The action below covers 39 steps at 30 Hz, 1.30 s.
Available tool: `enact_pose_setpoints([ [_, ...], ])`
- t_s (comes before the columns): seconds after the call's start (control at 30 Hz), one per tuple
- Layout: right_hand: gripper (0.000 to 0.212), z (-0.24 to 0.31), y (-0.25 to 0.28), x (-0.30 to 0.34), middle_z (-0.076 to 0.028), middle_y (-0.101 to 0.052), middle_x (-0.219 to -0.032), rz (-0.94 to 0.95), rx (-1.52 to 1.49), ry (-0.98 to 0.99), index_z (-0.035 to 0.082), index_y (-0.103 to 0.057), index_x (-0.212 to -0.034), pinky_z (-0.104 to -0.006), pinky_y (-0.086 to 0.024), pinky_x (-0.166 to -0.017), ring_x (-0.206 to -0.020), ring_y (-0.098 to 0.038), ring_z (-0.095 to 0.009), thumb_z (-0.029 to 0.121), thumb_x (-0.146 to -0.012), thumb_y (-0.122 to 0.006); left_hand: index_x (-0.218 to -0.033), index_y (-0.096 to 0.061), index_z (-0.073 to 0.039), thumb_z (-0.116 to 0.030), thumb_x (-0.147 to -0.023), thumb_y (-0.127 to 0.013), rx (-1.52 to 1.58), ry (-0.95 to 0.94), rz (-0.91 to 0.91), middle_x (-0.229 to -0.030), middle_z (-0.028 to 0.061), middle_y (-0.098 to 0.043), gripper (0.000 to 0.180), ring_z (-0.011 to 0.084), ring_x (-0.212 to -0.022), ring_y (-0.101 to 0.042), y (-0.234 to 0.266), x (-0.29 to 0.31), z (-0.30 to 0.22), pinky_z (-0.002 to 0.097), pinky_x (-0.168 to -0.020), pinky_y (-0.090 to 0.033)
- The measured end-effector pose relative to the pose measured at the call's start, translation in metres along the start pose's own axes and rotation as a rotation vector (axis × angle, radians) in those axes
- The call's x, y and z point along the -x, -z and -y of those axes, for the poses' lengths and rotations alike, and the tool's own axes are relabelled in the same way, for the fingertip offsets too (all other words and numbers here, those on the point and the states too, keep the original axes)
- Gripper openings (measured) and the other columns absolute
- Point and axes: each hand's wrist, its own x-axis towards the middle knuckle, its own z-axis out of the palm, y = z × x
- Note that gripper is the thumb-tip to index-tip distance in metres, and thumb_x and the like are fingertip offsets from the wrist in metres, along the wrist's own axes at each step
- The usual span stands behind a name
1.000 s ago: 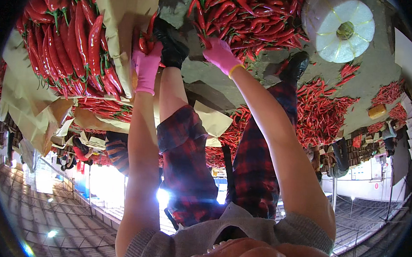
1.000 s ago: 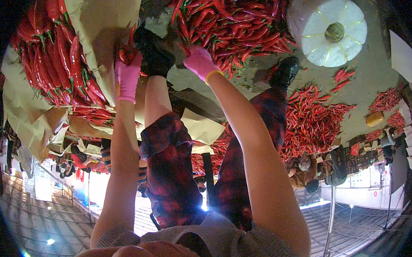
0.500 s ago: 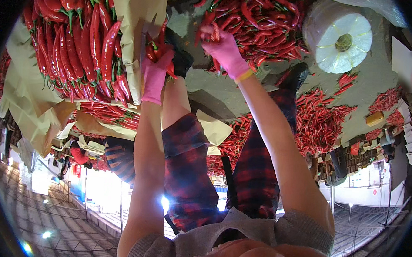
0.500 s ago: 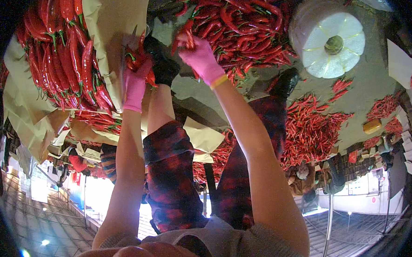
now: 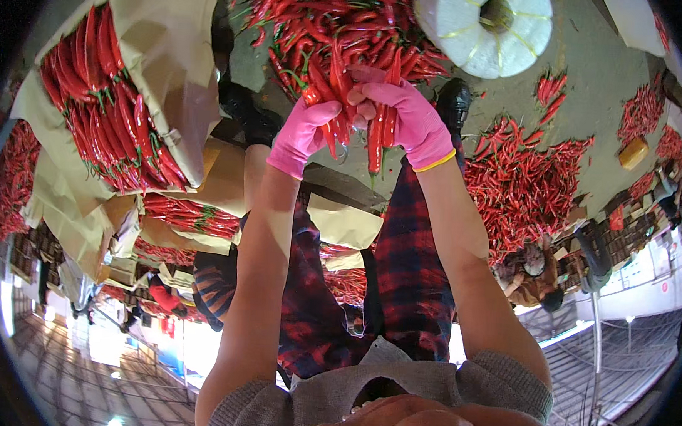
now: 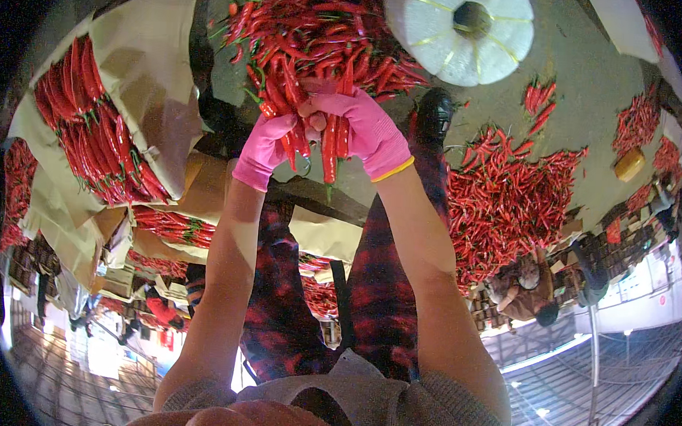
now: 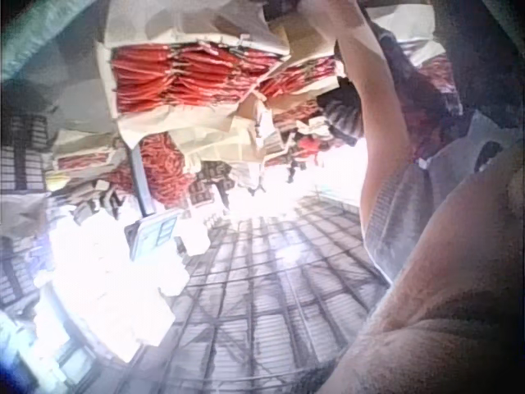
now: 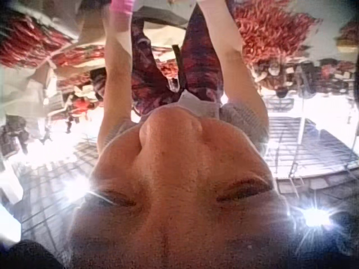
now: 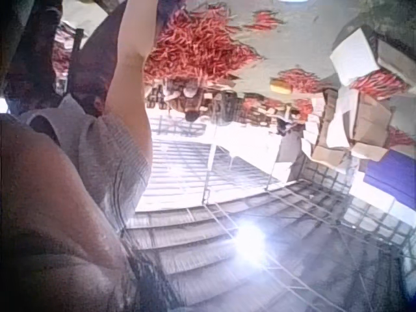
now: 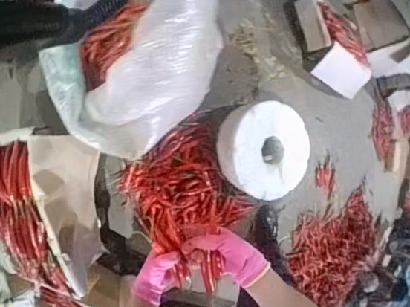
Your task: The person sorts red peppers by hand, places them into a cardboard box, folds paper liners over the contents, and carries the box to a scale.
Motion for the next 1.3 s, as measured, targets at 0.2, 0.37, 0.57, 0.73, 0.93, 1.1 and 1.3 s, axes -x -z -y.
enact_pose_setpoints([
  [0.2, 0.025, 0.010, 0.046, 0.051, -0.002, -0.068, -0.080, -0.294, 0.598, 0.309, -0.001, -0.067, -0.106, -0.0238, -0.049, -0.062, -0.068, -0.060, -0.007, 0.005, -0.082, -0.071, -0.125, -0.057, -0.002, -0.003, -0.088, -0.062, -0.207, 0.108, -0.121, -0.106, 0.0070, -0.067, 0.037, 0.0176, -0.089, -0.067, -0.059, -0.028, 0.034, 0.0313, -0.076, -0.055],
  [0.37, 0.054, 0.012, 0.108, 0.097, -0.009, -0.064, -0.109, -0.366, 0.579, 0.496, 0.000, -0.053, -0.126, -0.0299, -0.051, -0.084, -0.097, -0.061, -0.015, 0.011, -0.079, -0.076, -0.126, -0.056, -0.002, -0.006, -0.095, -0.059, -0.306, 0.091, -0.349, -0.109, 0.0070, -0.066, 0.031, 0.0162, -0.091, -0.066, -0.136, -0.062, 0.083, 0.0311, -0.074, -0.056],
  [0.57, 0.105, 0.052, 0.147, 0.176, -0.007, -0.042, -0.145, -0.262, 0.350, 0.720, 0.005, -0.015, -0.154, -0.0299, -0.041, -0.105, -0.128, -0.044, -0.016, -0.005, -0.070, -0.077, -0.136, -0.049, -0.006, -0.018, -0.097, -0.060, -0.689, 0.219, -0.320, -0.130, 0.0101, -0.057, 0.042, 0.0187, -0.112, -0.060, -0.152, -0.125, 0.186, 0.0332, -0.088, -0.054],
  [0.73, 0.110, 0.118, 0.241, 0.247, -0.008, -0.036, -0.151, -0.178, 0.135, 0.783, 0.007, -0.012, -0.156, -0.0327, -0.039, -0.107, -0.132, -0.041, -0.017, -0.014, -0.066, -0.071, -0.139, -0.044, -0.011, -0.029, -0.097, -0.061, -0.526, 0.430, 0.011, -0.129, 0.0090, -0.057, 0.049, 0.0224, -0.113, -0.059, -0.198, -0.211, 0.290, 0.0379, -0.096, -0.050],
  [0.93, 0.082, 0.203, 0.456, 0.301, -0.007, -0.061, -0.121, -0.539, 0.328, 0.811, 0.005, -0.035, -0.144, -0.0329, -0.054, -0.084, -0.104, -0.060, -0.018, -0.005, -0.073, -0.076, -0.134, -0.049, -0.004, -0.026, -0.101, -0.053, -0.521, 0.515, 0.144, -0.125, 0.0081, -0.061, 0.040, 0.0201, -0.109, -0.061, -0.269, -0.366, 0.468, 0.0349, -0.096, -0.049],
  [1.1, 0.097, 0.281, 0.543, 0.326, -0.020, -0.050, -0.141, -0.777, 0.312, 0.694, 0.007, -0.023, -0.153, -0.0431, -0.048, -0.100, -0.119, -0.057, -0.028, 0.003, -0.074, -0.078, -0.152, -0.014, -0.001, -0.051, -0.086, -0.064, -1.548, 0.150, -0.122, -0.151, 0.0237, -0.035, 0.097, 0.0370, -0.140, -0.033, -0.308, -0.426, 0.529, 0.0466, -0.117, -0.023],
  [1.3, 0.096, 0.233, 0.637, 0.343, -0.021, -0.033, -0.153, -1.281, 0.724, 0.424, 0.005, -0.015, -0.155, -0.0403, -0.038, -0.108, -0.136, -0.041, -0.029, 0.039, -0.086, -0.071, -0.151, -0.028, -0.003, -0.035, -0.093, -0.060, -1.206, 0.246, -0.090, -0.155, 0.0215, -0.030, 0.074, 0.0328, -0.146, -0.025, -0.252, -0.318, 0.476, 0.0419, -0.119, -0.021],
])
